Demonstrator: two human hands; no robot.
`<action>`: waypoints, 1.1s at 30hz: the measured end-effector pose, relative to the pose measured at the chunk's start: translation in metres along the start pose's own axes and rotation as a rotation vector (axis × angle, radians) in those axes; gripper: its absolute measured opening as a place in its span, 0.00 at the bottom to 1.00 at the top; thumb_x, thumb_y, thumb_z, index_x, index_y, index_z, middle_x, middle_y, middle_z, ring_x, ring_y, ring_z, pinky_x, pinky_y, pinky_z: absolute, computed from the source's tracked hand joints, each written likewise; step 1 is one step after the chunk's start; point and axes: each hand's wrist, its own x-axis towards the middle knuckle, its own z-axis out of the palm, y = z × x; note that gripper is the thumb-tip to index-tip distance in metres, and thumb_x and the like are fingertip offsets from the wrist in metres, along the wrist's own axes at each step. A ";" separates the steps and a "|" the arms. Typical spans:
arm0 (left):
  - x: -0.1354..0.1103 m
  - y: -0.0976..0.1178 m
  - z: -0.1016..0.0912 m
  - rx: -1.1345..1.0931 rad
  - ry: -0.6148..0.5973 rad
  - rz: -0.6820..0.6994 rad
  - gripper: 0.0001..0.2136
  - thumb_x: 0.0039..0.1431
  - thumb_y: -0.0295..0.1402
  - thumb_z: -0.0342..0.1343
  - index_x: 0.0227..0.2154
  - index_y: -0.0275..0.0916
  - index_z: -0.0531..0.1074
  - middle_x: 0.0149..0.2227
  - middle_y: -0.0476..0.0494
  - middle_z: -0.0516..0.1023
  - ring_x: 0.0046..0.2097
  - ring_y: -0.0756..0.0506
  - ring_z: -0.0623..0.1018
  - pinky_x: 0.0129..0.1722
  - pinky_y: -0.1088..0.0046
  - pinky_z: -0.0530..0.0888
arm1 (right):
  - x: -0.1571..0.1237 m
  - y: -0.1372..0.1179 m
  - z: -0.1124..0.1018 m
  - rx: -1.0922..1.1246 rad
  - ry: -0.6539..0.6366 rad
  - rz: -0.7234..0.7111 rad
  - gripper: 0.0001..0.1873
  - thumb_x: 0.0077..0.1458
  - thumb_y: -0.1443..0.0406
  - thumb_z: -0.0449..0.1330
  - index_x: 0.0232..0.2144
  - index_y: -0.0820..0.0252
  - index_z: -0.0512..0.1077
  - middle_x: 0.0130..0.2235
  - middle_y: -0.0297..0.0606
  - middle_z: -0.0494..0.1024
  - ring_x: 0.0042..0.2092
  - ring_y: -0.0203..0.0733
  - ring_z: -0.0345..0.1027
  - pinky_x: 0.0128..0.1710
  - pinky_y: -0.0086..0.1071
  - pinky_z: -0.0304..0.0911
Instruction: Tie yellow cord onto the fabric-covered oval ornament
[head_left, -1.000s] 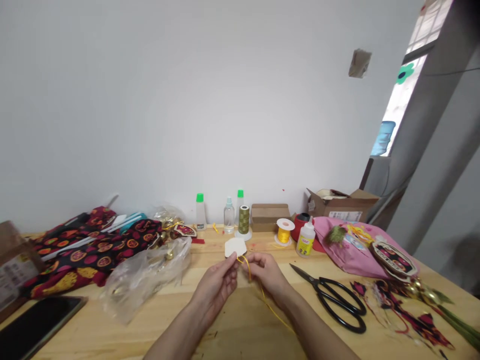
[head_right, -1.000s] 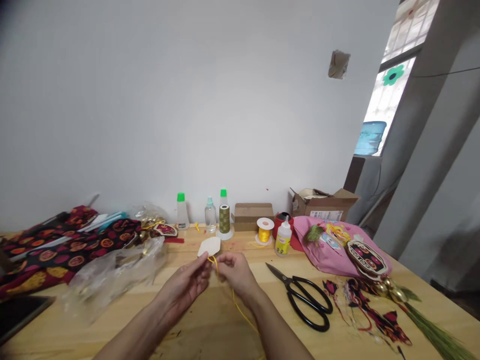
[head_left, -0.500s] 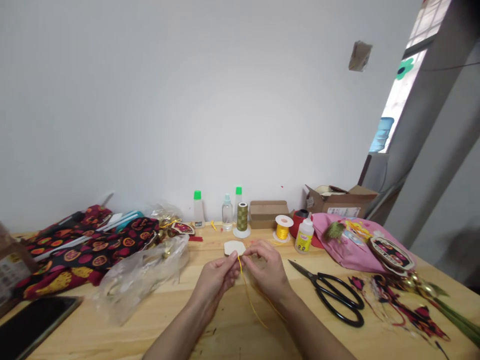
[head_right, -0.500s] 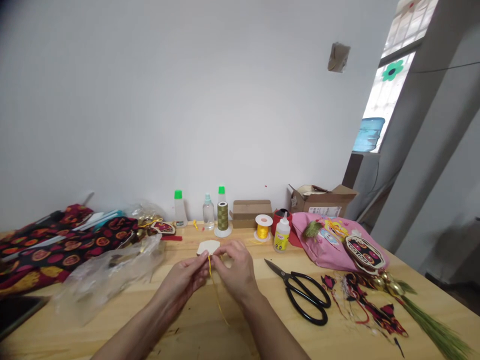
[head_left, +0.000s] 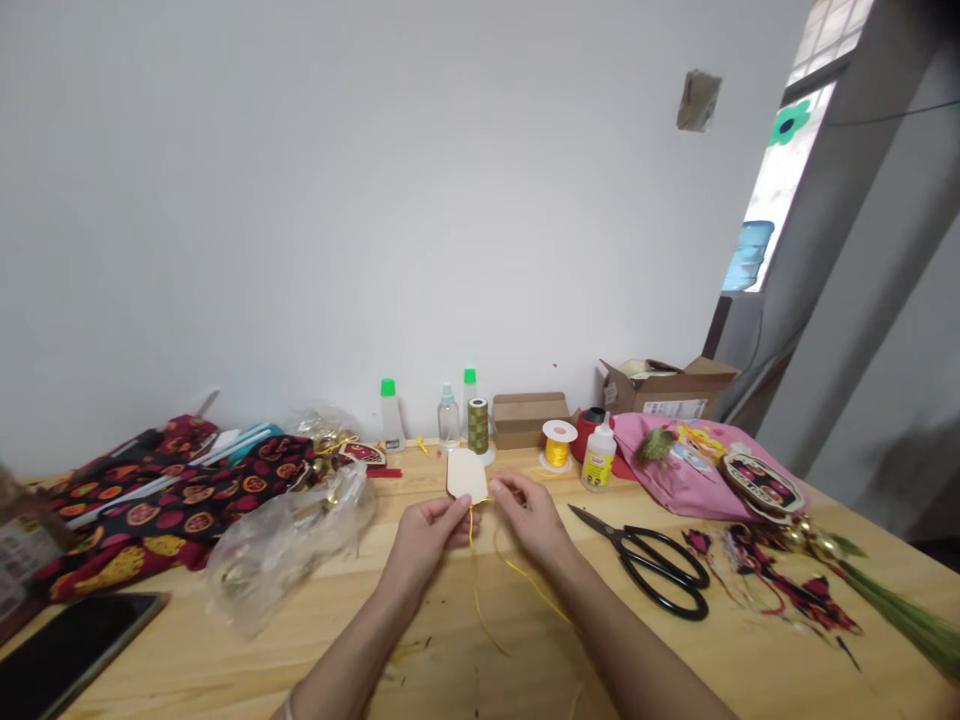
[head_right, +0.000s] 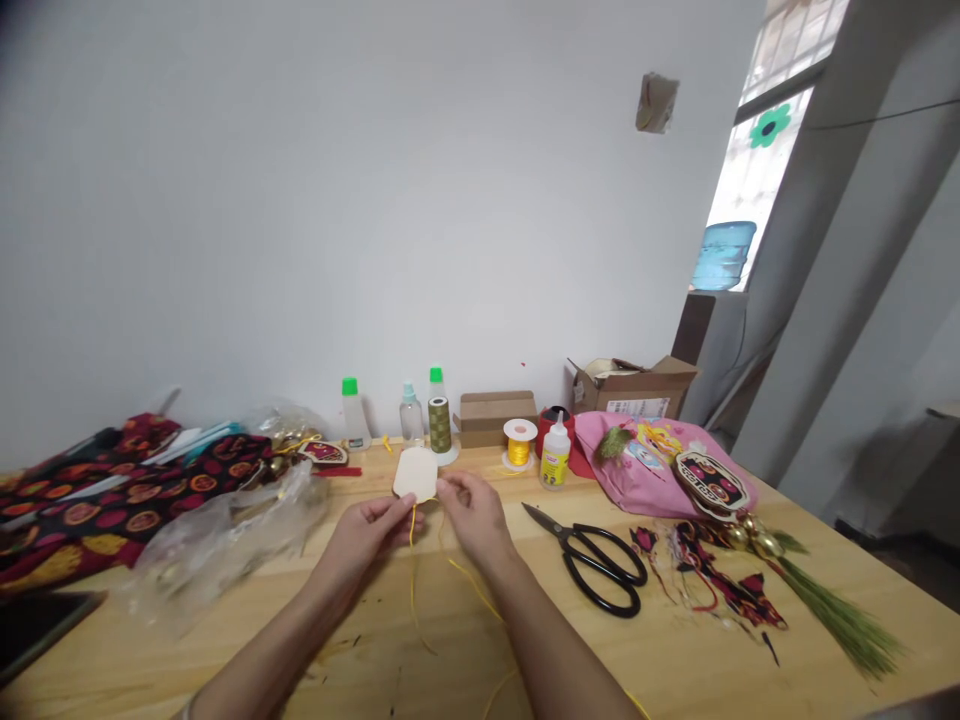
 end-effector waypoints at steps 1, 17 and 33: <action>-0.001 0.001 0.001 -0.002 -0.016 -0.002 0.12 0.40 0.39 0.59 0.19 0.33 0.74 0.18 0.47 0.75 0.23 0.51 0.72 0.24 0.78 0.67 | 0.000 0.000 0.000 0.050 -0.004 0.053 0.14 0.45 0.58 0.56 0.30 0.64 0.71 0.28 0.37 0.72 0.27 0.34 0.62 0.27 0.29 0.58; 0.002 -0.005 0.002 0.140 0.030 0.295 0.06 0.42 0.34 0.59 0.24 0.36 0.73 0.29 0.45 0.77 0.33 0.48 0.74 0.36 0.74 0.68 | -0.003 -0.008 0.002 0.652 -0.002 0.387 0.18 0.34 0.61 0.66 0.29 0.66 0.71 0.23 0.36 0.75 0.22 0.29 0.65 0.24 0.23 0.60; 0.002 -0.007 0.003 0.297 0.068 0.394 0.07 0.43 0.34 0.56 0.20 0.35 0.74 0.34 0.40 0.74 0.38 0.43 0.73 0.40 0.68 0.66 | -0.002 -0.002 0.014 0.766 -0.015 0.382 0.16 0.34 0.64 0.66 0.28 0.67 0.71 0.24 0.37 0.75 0.22 0.28 0.64 0.25 0.21 0.60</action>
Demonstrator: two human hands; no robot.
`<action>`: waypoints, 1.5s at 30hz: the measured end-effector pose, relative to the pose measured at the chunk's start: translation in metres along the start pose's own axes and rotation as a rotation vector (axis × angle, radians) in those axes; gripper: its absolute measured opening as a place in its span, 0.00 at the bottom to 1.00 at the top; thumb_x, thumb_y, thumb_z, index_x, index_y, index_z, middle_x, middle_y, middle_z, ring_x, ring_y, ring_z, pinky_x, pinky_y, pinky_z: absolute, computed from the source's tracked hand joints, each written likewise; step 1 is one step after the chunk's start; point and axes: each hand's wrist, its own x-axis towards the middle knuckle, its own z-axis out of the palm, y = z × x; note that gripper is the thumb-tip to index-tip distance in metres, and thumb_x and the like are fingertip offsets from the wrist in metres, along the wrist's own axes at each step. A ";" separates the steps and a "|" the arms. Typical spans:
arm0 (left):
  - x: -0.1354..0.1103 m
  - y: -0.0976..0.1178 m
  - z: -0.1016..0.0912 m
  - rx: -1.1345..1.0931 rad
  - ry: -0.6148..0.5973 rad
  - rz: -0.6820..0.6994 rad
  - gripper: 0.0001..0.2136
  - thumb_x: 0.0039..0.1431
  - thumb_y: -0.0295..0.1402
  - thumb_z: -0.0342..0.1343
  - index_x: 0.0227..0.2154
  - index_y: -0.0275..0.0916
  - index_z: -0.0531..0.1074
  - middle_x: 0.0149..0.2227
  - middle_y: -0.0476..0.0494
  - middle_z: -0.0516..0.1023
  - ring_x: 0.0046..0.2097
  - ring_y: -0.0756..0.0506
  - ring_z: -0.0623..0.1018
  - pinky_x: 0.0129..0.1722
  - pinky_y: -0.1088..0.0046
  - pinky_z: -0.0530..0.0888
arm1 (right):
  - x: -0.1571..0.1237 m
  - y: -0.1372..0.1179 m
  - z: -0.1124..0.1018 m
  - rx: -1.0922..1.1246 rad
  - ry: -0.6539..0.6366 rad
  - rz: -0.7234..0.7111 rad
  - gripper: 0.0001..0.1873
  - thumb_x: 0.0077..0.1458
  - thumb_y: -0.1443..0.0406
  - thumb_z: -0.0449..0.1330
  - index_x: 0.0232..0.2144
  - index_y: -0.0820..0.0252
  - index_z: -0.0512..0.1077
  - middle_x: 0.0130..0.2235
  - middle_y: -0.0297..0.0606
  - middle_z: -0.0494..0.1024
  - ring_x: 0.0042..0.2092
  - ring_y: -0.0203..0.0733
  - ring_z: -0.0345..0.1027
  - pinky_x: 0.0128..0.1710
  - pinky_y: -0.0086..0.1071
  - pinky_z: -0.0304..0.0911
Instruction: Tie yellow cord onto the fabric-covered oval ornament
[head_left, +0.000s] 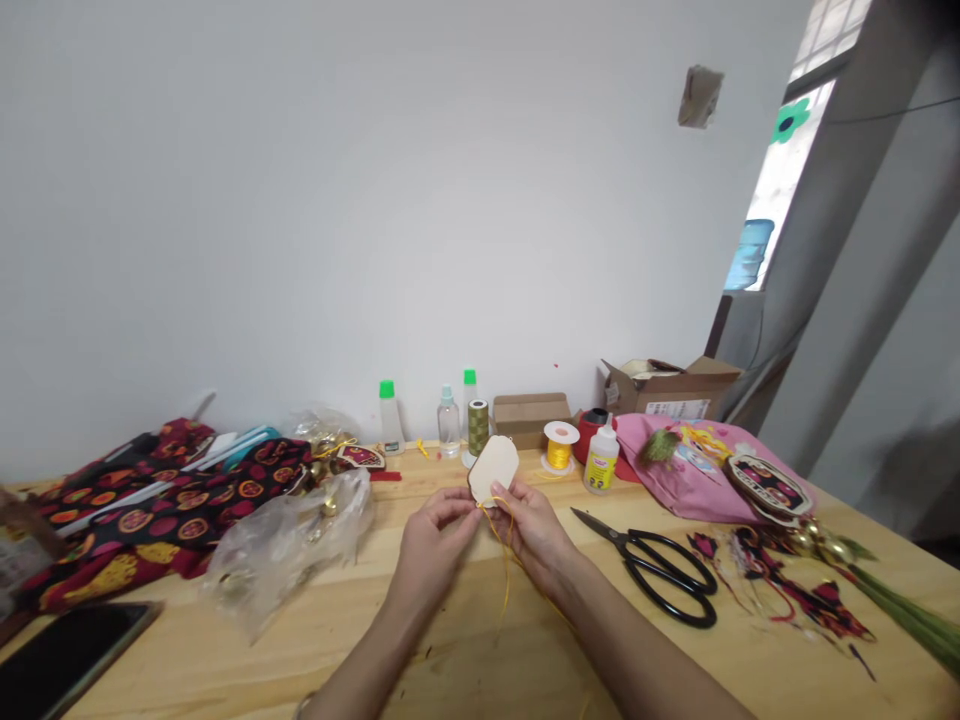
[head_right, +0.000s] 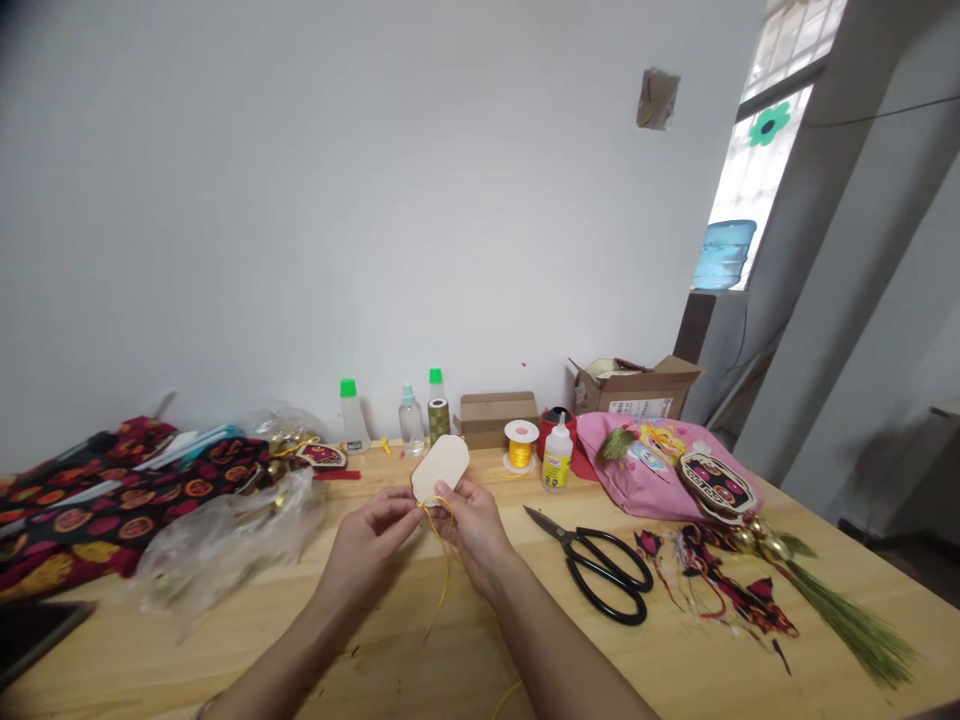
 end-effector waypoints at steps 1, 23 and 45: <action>0.000 0.001 0.000 -0.002 0.007 -0.005 0.06 0.42 0.33 0.56 0.19 0.35 0.74 0.33 0.41 0.74 0.37 0.43 0.73 0.40 0.68 0.66 | -0.001 0.000 0.000 0.001 -0.001 0.004 0.16 0.35 0.64 0.66 0.28 0.68 0.71 0.24 0.37 0.75 0.22 0.28 0.65 0.24 0.21 0.60; -0.003 0.006 -0.001 -0.413 -0.074 -0.319 0.10 0.43 0.34 0.58 0.29 0.34 0.71 0.30 0.43 0.78 0.34 0.47 0.75 0.39 0.70 0.69 | -0.006 -0.005 0.001 0.011 0.000 -0.014 0.13 0.38 0.64 0.64 0.30 0.64 0.70 0.24 0.32 0.74 0.19 0.24 0.63 0.21 0.18 0.60; -0.004 0.014 0.002 -0.376 -0.194 -0.251 0.15 0.43 0.36 0.58 0.33 0.39 0.60 0.15 0.56 0.72 0.12 0.58 0.58 0.14 0.83 0.59 | -0.006 -0.011 0.003 -0.105 0.099 -0.127 0.17 0.34 0.61 0.65 0.28 0.65 0.67 0.17 0.26 0.67 0.11 0.18 0.40 0.09 0.18 0.33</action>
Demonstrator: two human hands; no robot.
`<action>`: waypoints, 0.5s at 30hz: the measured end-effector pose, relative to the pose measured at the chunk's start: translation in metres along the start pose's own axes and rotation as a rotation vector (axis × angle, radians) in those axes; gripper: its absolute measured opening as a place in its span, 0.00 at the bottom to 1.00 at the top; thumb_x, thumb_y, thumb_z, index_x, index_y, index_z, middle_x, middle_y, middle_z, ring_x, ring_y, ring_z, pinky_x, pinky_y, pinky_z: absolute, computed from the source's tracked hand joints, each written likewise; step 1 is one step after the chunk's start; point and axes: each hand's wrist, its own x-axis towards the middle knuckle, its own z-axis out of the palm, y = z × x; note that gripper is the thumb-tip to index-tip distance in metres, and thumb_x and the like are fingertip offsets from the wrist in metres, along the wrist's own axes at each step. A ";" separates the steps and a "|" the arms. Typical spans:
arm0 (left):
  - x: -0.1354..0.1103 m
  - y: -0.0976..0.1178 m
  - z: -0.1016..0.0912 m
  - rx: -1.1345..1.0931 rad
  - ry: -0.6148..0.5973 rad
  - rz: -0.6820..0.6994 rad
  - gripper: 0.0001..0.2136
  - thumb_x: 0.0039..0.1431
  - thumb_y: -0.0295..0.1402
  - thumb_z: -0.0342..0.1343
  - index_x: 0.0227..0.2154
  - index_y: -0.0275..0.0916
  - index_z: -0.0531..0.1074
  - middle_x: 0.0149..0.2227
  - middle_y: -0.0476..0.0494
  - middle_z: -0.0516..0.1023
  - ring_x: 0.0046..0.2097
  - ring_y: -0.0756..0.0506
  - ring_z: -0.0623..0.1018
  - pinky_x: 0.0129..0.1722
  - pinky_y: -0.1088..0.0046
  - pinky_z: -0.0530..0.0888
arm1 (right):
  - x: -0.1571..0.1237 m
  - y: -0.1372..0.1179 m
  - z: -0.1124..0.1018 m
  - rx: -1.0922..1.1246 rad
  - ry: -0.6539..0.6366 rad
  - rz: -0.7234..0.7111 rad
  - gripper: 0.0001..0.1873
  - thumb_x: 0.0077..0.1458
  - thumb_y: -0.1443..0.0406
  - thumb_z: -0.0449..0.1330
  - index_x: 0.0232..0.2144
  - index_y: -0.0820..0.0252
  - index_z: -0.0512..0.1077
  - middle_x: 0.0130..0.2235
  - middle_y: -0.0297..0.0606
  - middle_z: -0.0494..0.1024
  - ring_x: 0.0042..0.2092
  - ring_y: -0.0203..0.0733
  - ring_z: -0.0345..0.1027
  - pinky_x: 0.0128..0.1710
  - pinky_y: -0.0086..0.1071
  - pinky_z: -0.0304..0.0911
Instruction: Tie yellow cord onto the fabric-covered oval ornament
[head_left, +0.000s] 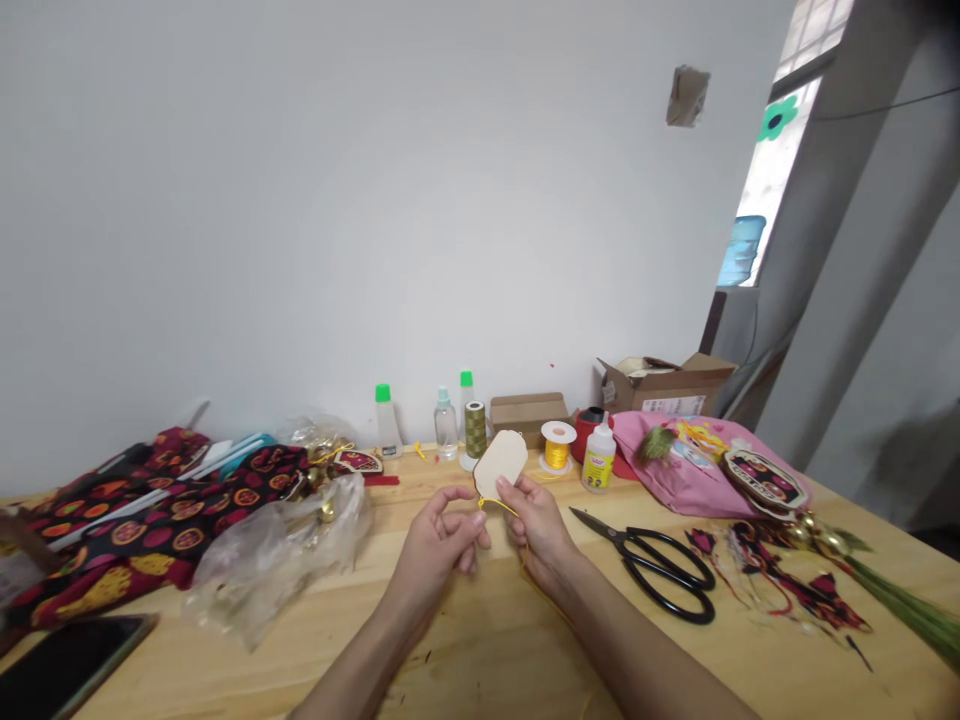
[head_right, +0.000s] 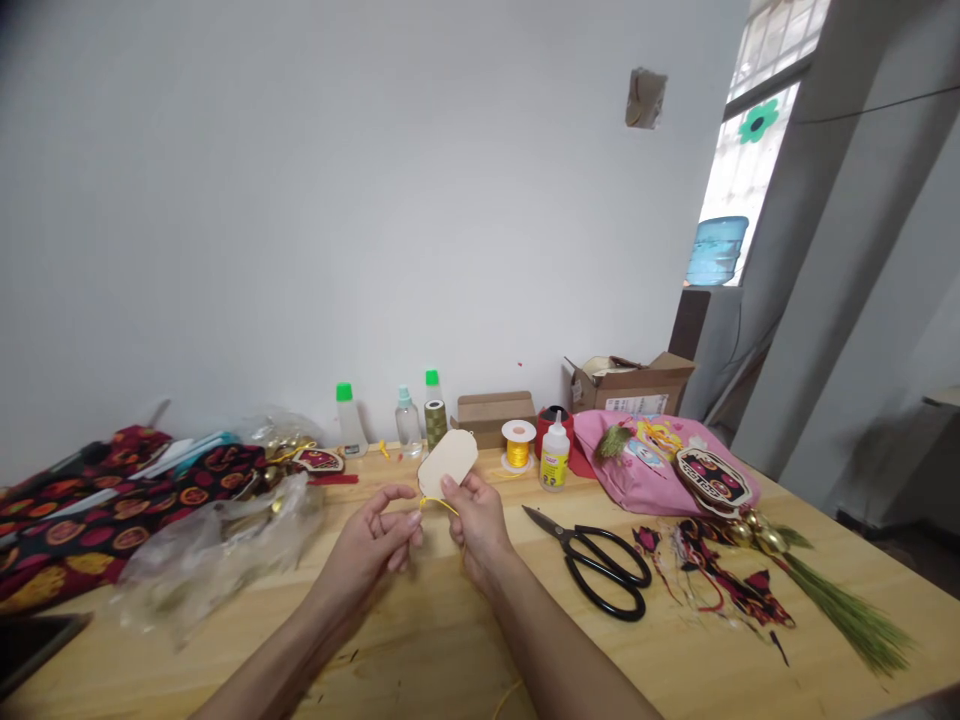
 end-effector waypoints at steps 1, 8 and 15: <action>0.000 -0.001 0.000 0.007 -0.005 0.000 0.15 0.43 0.36 0.58 0.32 0.39 0.60 0.15 0.55 0.72 0.12 0.58 0.59 0.14 0.82 0.60 | 0.000 0.000 0.000 0.002 0.006 -0.009 0.17 0.34 0.61 0.65 0.28 0.65 0.67 0.18 0.26 0.67 0.11 0.18 0.40 0.09 0.18 0.33; -0.001 -0.001 -0.002 0.048 -0.051 -0.052 0.14 0.42 0.35 0.58 0.32 0.36 0.63 0.16 0.53 0.73 0.13 0.56 0.63 0.15 0.81 0.61 | 0.000 -0.002 0.000 0.041 0.017 -0.039 0.17 0.35 0.59 0.64 0.26 0.64 0.67 0.20 0.26 0.68 0.12 0.18 0.42 0.10 0.18 0.37; -0.001 -0.004 -0.007 0.045 -0.103 -0.068 0.15 0.43 0.34 0.58 0.35 0.34 0.67 0.16 0.51 0.74 0.13 0.56 0.64 0.15 0.80 0.61 | 0.002 -0.003 -0.001 0.051 0.021 -0.049 0.18 0.34 0.58 0.65 0.26 0.64 0.67 0.20 0.26 0.68 0.13 0.19 0.42 0.11 0.19 0.38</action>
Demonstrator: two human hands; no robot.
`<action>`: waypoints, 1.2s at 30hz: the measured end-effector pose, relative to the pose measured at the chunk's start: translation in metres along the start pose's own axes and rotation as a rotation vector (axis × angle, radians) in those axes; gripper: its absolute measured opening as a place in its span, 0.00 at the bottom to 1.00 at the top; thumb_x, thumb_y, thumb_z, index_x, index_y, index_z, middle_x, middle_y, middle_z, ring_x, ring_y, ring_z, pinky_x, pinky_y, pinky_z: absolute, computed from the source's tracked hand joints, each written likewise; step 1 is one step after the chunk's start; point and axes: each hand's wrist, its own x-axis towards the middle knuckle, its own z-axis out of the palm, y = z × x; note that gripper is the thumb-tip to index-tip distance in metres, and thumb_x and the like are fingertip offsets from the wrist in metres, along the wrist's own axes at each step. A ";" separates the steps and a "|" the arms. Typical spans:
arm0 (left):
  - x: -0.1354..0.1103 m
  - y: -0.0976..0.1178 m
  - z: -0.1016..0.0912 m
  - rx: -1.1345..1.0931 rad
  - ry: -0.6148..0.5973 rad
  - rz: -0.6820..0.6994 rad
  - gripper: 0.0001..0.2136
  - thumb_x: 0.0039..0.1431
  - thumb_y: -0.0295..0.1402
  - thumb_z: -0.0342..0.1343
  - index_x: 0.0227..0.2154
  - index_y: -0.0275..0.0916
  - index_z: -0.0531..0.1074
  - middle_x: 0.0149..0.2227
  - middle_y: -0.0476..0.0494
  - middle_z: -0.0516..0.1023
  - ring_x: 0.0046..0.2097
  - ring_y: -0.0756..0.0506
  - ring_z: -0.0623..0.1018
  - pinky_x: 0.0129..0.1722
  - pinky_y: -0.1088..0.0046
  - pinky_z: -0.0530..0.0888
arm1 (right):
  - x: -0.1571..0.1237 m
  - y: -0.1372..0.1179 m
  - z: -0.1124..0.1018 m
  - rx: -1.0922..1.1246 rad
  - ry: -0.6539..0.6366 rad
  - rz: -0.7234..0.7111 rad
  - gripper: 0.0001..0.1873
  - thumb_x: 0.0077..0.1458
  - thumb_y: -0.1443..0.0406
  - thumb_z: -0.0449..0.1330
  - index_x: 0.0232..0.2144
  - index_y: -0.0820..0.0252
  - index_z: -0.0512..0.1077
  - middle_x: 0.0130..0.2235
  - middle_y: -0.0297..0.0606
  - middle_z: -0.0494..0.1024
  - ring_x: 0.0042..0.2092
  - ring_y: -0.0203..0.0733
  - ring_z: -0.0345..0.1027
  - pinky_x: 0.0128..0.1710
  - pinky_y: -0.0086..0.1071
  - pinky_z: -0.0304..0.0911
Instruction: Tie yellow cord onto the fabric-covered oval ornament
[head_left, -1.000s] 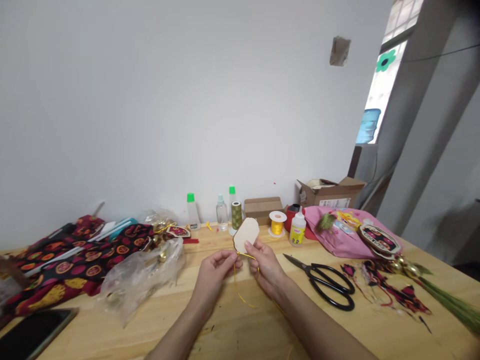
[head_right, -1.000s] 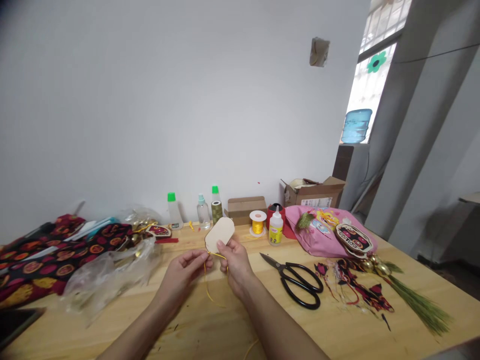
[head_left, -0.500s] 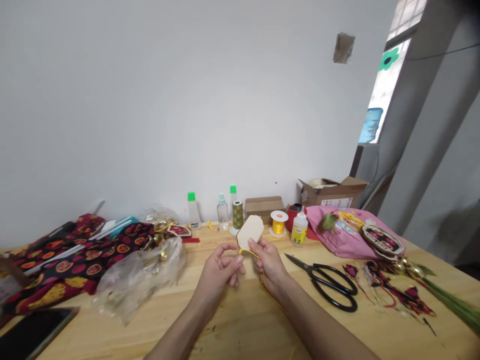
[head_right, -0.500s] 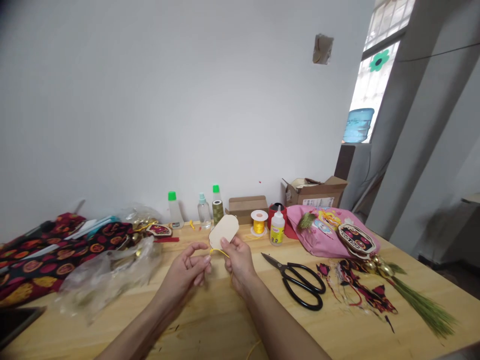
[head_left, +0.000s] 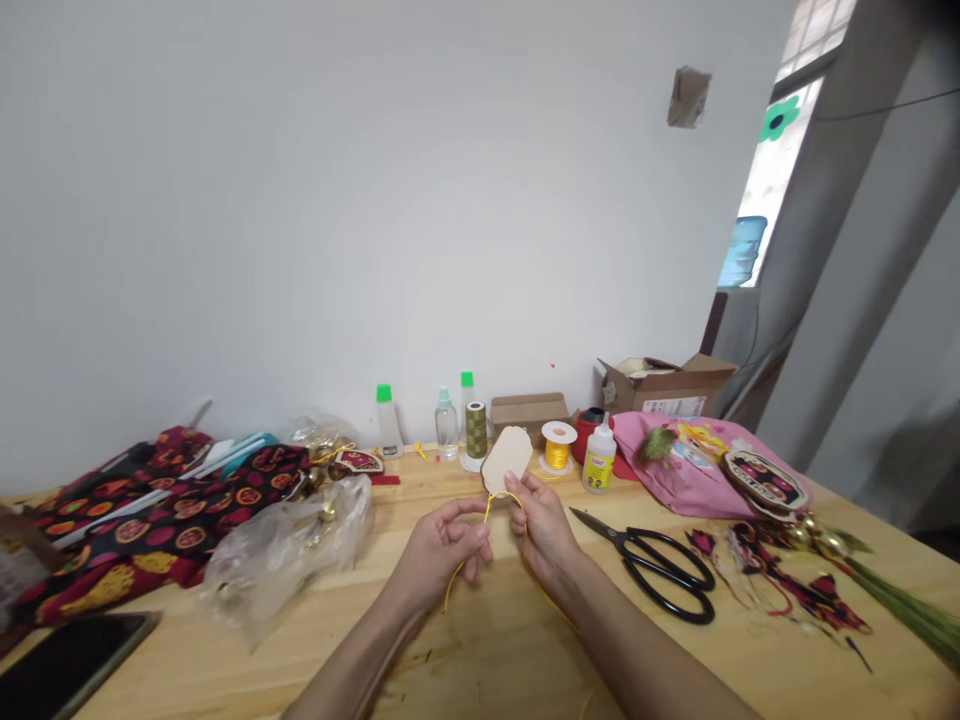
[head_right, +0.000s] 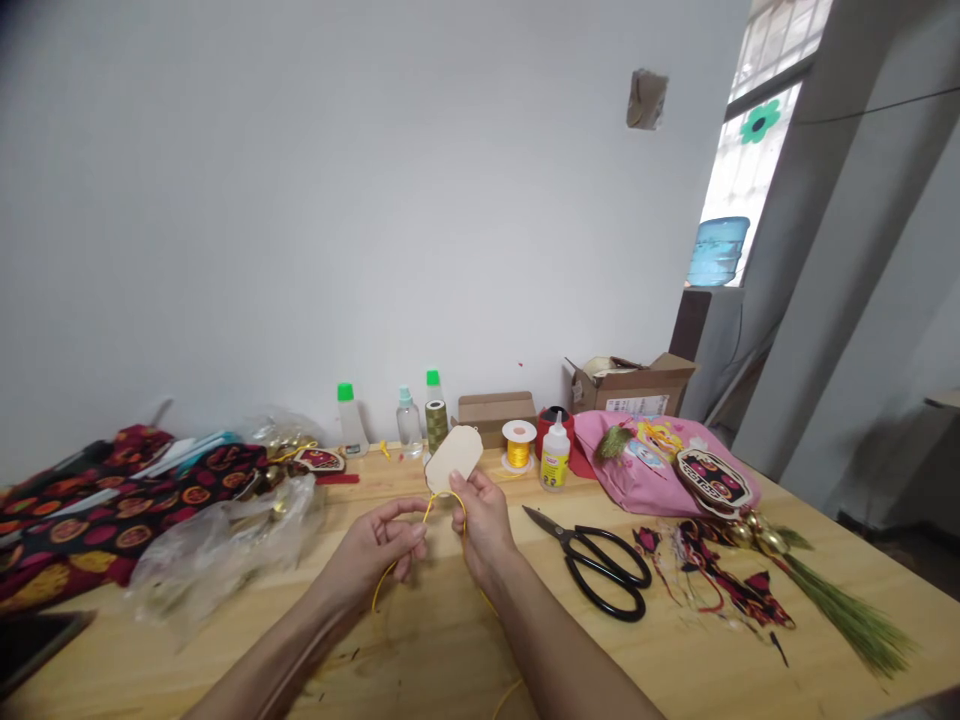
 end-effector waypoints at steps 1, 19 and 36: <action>0.000 0.000 -0.001 -0.006 -0.011 -0.002 0.16 0.43 0.34 0.58 0.36 0.34 0.67 0.15 0.51 0.73 0.13 0.56 0.63 0.15 0.81 0.61 | 0.000 0.000 0.000 -0.005 0.003 -0.006 0.17 0.34 0.58 0.65 0.26 0.64 0.67 0.20 0.26 0.68 0.13 0.19 0.42 0.11 0.19 0.38; -0.005 0.006 -0.007 -0.305 -0.059 -0.198 0.13 0.49 0.35 0.54 0.33 0.28 0.73 0.35 0.31 0.77 0.38 0.43 0.75 0.42 0.67 0.68 | -0.007 0.003 0.007 -0.292 -0.109 -0.104 0.14 0.38 0.59 0.63 0.25 0.65 0.69 0.17 0.29 0.70 0.11 0.21 0.45 0.09 0.20 0.40; 0.007 0.003 -0.013 -0.503 0.329 0.009 0.05 0.44 0.28 0.59 0.26 0.32 0.75 0.25 0.46 0.77 0.25 0.54 0.71 0.26 0.81 0.69 | -0.014 0.017 0.005 -0.479 -0.535 0.239 0.21 0.46 0.52 0.54 0.19 0.65 0.65 0.08 0.21 0.54 0.10 0.23 0.42 0.11 0.21 0.38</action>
